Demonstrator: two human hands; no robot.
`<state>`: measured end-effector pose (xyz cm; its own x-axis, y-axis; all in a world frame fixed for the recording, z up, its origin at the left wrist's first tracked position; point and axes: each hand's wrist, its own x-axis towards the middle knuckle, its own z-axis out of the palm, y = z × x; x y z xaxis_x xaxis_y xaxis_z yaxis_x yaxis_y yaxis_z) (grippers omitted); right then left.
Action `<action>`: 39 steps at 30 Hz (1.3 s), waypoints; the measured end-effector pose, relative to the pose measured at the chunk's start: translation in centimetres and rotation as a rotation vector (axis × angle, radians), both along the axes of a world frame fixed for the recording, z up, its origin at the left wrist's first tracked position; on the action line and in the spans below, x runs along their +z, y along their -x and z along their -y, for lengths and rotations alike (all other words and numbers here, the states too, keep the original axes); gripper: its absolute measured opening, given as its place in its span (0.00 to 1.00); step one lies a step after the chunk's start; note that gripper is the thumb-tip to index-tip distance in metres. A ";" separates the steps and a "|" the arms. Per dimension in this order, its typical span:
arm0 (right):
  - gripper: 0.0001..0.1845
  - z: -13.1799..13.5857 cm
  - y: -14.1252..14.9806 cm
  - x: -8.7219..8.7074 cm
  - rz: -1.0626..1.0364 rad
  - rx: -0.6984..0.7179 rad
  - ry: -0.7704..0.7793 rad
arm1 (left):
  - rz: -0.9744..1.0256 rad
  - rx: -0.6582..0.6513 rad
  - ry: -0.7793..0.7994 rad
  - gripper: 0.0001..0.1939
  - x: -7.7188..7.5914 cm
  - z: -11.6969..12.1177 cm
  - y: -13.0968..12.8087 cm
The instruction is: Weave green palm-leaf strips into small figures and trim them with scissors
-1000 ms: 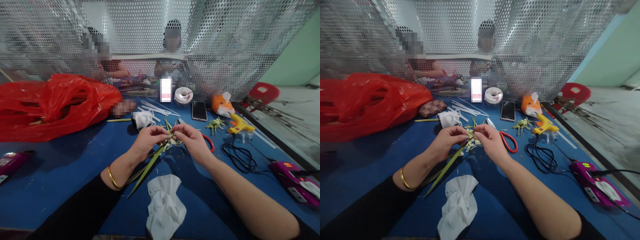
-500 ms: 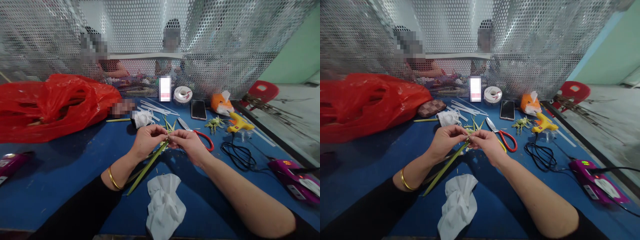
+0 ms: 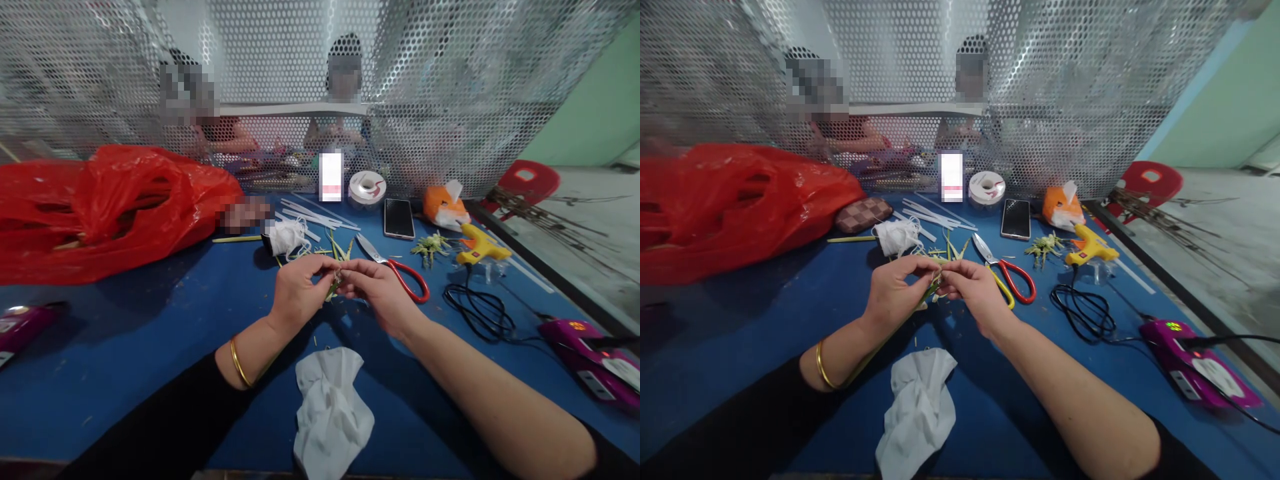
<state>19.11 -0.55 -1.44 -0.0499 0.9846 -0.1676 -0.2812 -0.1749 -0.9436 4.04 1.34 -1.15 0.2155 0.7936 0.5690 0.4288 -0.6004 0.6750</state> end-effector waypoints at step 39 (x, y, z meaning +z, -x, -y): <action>0.08 0.5 -0.9 0.3 0.829 0.032 -0.870 | 0.641 -0.041 0.742 0.12 0.4 -2.1 0.4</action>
